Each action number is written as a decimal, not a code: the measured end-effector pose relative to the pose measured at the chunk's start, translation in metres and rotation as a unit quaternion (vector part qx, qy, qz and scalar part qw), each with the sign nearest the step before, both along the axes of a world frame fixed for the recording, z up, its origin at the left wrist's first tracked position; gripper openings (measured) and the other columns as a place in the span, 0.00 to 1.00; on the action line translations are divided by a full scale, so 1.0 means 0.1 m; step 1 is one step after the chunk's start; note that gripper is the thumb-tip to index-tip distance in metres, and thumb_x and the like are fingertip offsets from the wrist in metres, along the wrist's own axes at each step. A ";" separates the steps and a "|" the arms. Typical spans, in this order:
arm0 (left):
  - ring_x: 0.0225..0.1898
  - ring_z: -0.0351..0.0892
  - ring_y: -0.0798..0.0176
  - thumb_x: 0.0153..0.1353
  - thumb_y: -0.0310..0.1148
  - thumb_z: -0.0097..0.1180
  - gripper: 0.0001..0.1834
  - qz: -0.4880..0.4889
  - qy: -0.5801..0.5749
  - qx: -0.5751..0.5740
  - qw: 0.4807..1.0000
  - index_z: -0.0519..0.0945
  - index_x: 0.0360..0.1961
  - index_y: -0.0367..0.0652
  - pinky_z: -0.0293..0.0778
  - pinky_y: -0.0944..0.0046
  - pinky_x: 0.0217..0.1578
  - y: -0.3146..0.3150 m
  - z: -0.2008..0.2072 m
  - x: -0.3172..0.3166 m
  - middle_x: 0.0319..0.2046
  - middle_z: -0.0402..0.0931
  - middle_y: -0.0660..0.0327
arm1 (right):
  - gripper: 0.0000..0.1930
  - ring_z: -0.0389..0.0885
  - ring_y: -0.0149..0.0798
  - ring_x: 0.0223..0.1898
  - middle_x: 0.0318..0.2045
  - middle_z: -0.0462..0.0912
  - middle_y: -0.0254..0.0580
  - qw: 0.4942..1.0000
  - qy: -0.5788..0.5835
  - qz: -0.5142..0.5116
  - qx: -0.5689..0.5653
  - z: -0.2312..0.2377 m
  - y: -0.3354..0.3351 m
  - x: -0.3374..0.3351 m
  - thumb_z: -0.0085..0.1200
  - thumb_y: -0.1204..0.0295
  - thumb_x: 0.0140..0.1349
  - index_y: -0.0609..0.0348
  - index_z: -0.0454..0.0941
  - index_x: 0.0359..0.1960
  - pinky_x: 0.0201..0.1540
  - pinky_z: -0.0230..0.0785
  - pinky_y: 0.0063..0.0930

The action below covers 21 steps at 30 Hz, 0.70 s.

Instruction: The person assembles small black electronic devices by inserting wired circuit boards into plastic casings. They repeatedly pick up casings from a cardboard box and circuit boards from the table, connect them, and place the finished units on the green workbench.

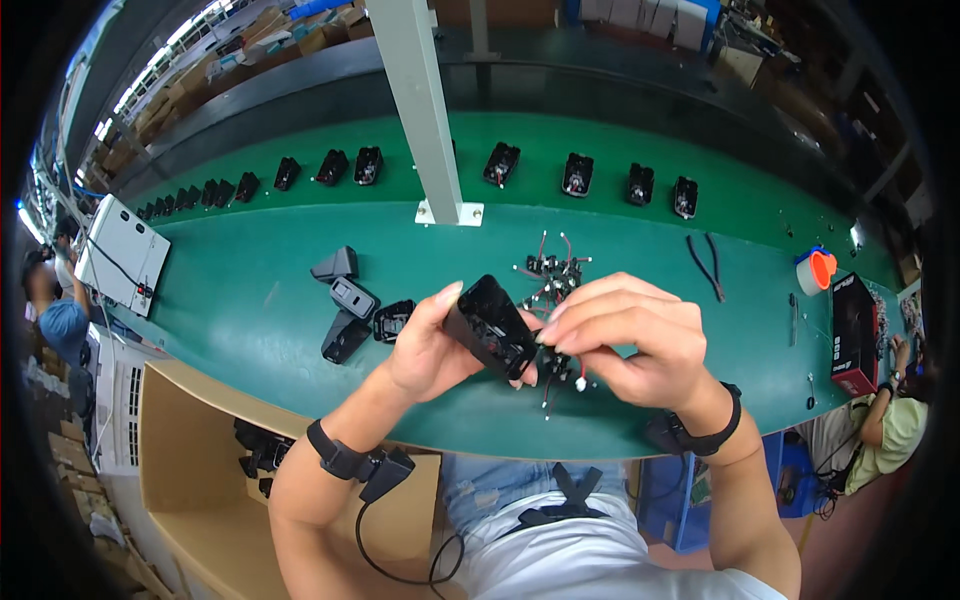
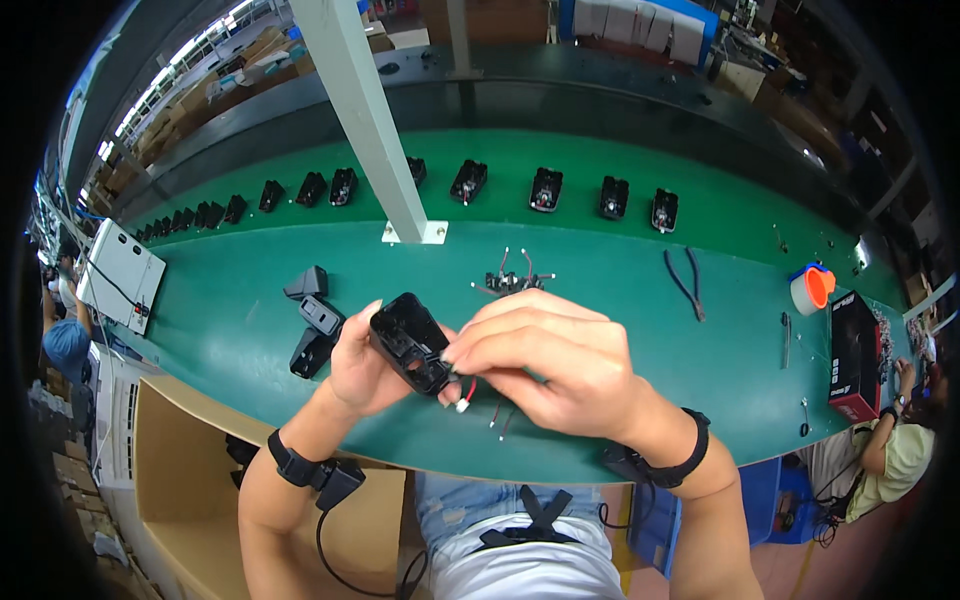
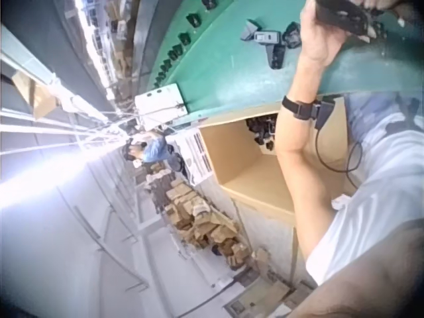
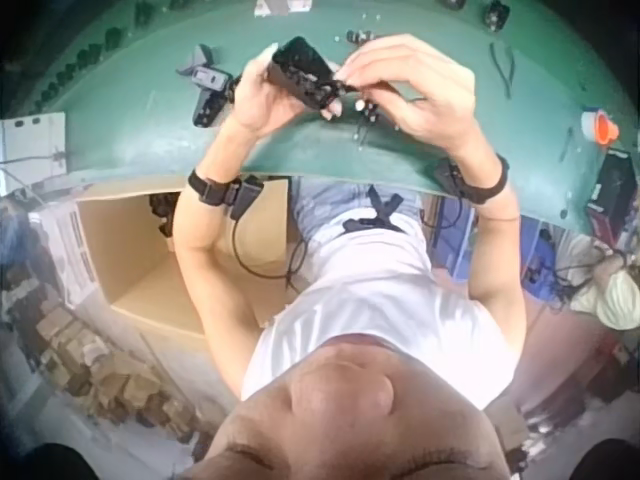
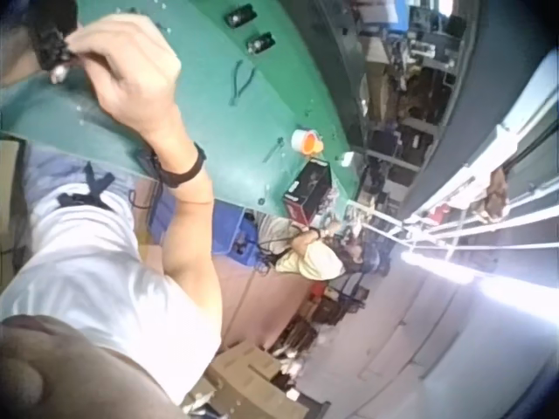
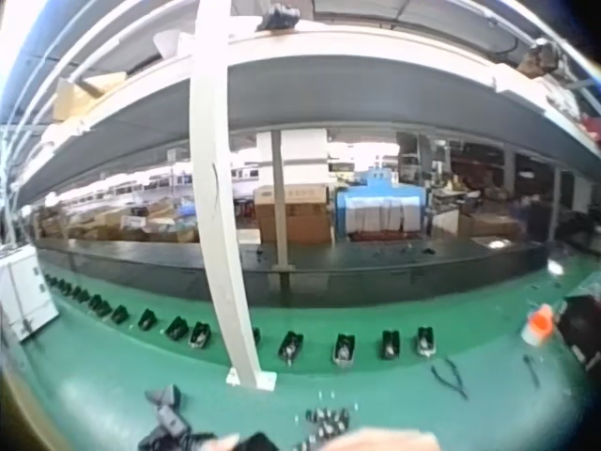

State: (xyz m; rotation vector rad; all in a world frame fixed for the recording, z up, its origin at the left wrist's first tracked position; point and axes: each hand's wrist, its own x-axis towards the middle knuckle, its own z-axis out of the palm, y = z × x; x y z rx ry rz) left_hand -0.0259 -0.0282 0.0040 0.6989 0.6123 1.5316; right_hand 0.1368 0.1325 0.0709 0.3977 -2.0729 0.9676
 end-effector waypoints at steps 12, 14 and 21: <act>0.35 0.84 0.52 0.73 0.59 0.29 0.32 0.018 -0.192 -0.036 0.981 0.77 0.48 0.43 0.82 0.51 0.37 0.05 -0.04 0.22 0.37 0.82 0.51 | 0.14 0.85 0.45 0.36 0.34 0.86 0.43 0.995 0.078 -0.007 0.065 -0.23 -0.16 0.01 0.67 0.85 0.38 0.65 0.84 0.32 0.36 0.80 0.31; 0.32 0.84 0.50 0.73 0.59 0.29 0.33 0.017 -0.143 -0.056 0.988 0.77 0.48 0.43 0.82 0.50 0.34 0.06 -0.07 0.22 0.37 0.82 0.50 | 0.15 0.85 0.45 0.36 0.34 0.86 0.42 0.996 0.080 -0.005 0.049 -0.24 -0.16 0.01 0.66 0.85 0.37 0.66 0.84 0.31 0.36 0.80 0.31; 0.30 0.83 0.45 0.73 0.61 0.26 0.37 0.051 -0.156 -0.075 0.984 0.78 0.47 0.38 0.82 0.47 0.32 0.08 -0.08 0.21 0.37 0.82 0.48 | 0.16 0.85 0.45 0.36 0.34 0.86 0.42 0.993 0.090 -0.049 0.059 -0.19 -0.18 0.01 0.66 0.86 0.35 0.66 0.83 0.32 0.34 0.80 0.31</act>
